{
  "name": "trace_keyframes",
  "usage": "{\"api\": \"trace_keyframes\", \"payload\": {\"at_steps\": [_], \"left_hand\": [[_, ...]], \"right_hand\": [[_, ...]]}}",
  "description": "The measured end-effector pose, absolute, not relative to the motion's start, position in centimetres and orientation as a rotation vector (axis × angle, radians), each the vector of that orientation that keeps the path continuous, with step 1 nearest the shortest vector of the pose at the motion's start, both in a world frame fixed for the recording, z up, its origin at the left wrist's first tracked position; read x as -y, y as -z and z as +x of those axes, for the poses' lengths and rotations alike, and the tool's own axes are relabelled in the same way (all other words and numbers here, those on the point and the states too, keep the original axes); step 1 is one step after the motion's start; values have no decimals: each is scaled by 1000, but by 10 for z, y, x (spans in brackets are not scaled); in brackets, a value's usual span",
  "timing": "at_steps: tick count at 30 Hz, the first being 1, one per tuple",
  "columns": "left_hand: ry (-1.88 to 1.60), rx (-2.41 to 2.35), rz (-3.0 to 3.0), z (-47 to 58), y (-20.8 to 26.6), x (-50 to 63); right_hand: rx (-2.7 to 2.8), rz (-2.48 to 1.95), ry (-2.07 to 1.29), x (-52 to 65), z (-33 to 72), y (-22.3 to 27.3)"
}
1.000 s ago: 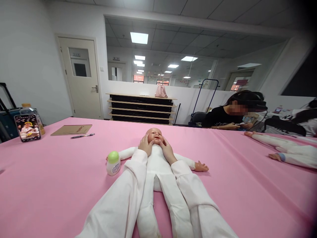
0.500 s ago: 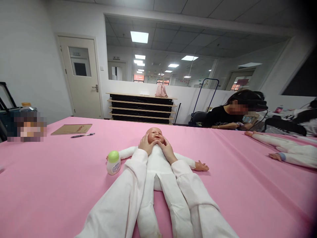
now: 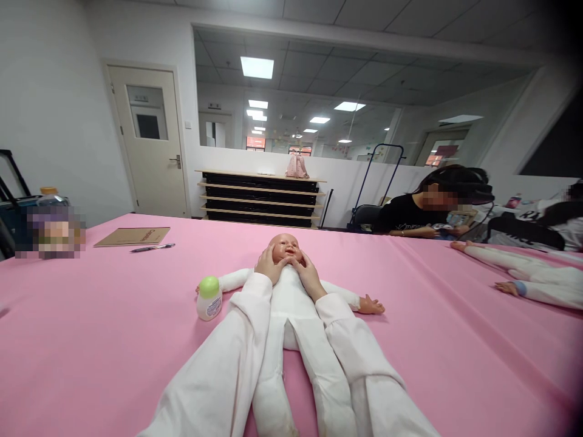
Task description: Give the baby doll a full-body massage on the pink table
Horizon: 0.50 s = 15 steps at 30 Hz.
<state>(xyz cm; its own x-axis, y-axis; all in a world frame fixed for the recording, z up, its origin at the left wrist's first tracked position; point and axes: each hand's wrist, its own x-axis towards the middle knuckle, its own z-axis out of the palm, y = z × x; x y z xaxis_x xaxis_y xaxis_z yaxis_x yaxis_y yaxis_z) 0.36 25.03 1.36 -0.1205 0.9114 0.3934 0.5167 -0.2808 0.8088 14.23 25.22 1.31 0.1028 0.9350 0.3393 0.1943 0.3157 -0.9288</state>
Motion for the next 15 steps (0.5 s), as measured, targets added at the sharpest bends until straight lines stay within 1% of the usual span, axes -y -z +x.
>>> {"api": "trace_keyframes", "payload": {"at_steps": [15], "left_hand": [[-1373,-1577,1754,4,-13,-252]], "right_hand": [[1353,-1130,-778,-255,144,-10]]}}
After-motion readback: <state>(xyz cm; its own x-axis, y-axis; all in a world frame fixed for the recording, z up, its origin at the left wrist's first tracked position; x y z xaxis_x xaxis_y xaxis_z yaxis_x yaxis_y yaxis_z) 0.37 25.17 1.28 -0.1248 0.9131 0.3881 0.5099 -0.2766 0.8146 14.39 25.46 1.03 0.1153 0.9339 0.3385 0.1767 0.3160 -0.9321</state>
